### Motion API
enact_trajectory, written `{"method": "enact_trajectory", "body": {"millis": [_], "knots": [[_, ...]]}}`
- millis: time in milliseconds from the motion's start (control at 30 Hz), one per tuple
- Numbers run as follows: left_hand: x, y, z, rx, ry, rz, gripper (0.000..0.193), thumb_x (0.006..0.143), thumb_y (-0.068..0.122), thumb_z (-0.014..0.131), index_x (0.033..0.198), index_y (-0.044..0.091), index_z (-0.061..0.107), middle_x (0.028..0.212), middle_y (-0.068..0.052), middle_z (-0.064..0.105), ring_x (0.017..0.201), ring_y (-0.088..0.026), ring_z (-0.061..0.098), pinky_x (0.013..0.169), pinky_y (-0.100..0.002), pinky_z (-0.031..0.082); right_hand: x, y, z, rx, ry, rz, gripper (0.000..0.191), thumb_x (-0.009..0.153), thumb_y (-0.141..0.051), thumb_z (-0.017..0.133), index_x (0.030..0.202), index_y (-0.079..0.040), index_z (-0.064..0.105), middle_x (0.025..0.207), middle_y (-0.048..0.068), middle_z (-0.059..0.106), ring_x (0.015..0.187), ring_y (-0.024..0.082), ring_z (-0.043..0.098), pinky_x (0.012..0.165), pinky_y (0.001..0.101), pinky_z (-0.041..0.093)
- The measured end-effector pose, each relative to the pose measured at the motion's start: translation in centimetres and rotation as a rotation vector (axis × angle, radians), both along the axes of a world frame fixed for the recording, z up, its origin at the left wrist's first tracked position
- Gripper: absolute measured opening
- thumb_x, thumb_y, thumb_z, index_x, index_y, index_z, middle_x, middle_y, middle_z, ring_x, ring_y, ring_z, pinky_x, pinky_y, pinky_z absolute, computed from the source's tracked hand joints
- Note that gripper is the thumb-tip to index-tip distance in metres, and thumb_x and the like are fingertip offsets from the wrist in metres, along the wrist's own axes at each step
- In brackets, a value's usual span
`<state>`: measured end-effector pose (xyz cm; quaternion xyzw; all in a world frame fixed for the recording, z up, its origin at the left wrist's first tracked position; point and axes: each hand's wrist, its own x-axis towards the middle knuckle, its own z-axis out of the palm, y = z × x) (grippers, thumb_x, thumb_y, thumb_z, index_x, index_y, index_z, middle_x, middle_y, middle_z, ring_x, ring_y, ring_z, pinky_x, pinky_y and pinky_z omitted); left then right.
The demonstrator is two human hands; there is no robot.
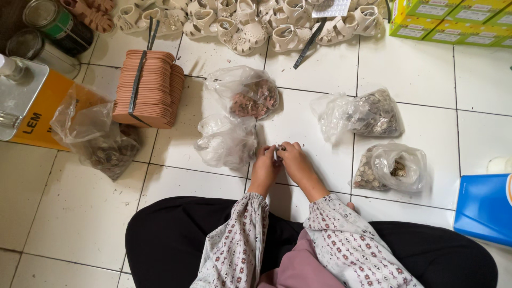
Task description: The person sits on the tiled floor, opens plastic bags of small flower-shaped decorative pieces, and empties the pieces onto the floor. They sort the pieces into piles by type and place some pieces into a small white bowl while working.
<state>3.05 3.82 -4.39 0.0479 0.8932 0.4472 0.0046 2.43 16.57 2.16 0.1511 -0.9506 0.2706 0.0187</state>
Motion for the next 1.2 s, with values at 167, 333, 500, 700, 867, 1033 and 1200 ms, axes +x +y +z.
{"method": "enact_trajectory", "body": {"millis": [167,333,500,700,867,1033,1200], "knots": [[-0.2,-0.2,-0.2,0.042,-0.074,0.01,0.061,0.075,0.0,0.08,0.132,0.005,0.061,0.127,-0.013,0.062,0.081,-0.024,0.072,0.076,-0.037,0.058,-0.1,1.5,-0.7,-0.119,0.006,0.027,0.031,0.069,0.001,0.079,0.099,-0.006,0.079,0.13,0.014,0.066,0.117,0.037,0.059,0.099,0.0417,0.05],[-0.2,-0.3,-1.0,0.094,-0.078,0.019,0.059,0.075,-0.003,0.078,0.132,0.005,0.063,0.124,-0.012,0.064,0.086,-0.023,0.073,0.078,-0.035,0.059,-0.4,2.9,-1.5,-0.269,-0.154,-0.05,0.024,0.074,-0.004,0.08,0.098,-0.008,0.08,0.135,0.011,0.066,0.119,0.03,0.062,0.102,0.0374,0.051],[-0.1,-0.6,-1.1,-0.027,-0.024,-0.049,0.075,0.073,-0.008,0.073,0.144,0.002,0.051,0.133,-0.019,0.055,0.099,-0.033,0.068,0.086,-0.039,0.058,-0.3,5.1,-0.9,-0.322,-0.349,-0.212,0.049,0.076,-0.01,0.078,0.123,-0.01,0.069,0.14,0.011,0.059,0.118,0.027,0.065,0.096,0.0352,0.057],[0.6,0.8,-0.4,-0.084,-0.079,-0.089,0.098,0.067,0.002,0.086,0.149,-0.007,0.033,0.138,-0.024,0.046,0.114,-0.042,0.061,0.095,-0.044,0.053,0.0,4.2,-0.5,0.139,-0.394,-0.184,0.112,0.061,-0.008,0.089,0.153,0.0,0.026,0.141,0.016,0.039,0.128,0.036,0.047,0.107,0.0401,0.044],[0.0,1.0,-0.2,-0.038,0.013,-0.073,0.101,0.063,0.0,0.085,0.148,-0.009,0.032,0.138,-0.026,0.045,0.115,-0.043,0.059,0.092,-0.044,0.054,-0.6,2.0,-0.1,0.149,-0.205,-0.126,0.092,0.068,0.007,0.069,0.153,-0.001,0.035,0.14,0.014,0.043,0.124,0.037,0.048,0.103,0.0452,0.046],[-1.5,1.0,0.5,-0.143,-0.058,-0.161,0.094,0.059,0.001,0.087,0.142,-0.004,0.043,0.13,-0.025,0.05,0.107,-0.043,0.063,0.09,-0.045,0.055,-0.4,1.8,0.7,0.123,-0.159,-0.029,0.081,0.069,0.014,0.062,0.147,-0.004,0.045,0.135,0.012,0.048,0.123,0.035,0.048,0.102,0.0458,0.048],[-2.5,1.9,0.8,-0.232,-0.054,-0.226,0.073,0.061,0.002,0.086,0.126,-0.003,0.053,0.117,-0.025,0.056,0.096,-0.043,0.065,0.085,-0.046,0.056,0.0,2.2,0.7,0.039,-0.171,-0.035,0.077,0.068,0.016,0.062,0.141,-0.005,0.05,0.133,0.011,0.05,0.122,0.036,0.049,0.099,0.0465,0.048]]}}
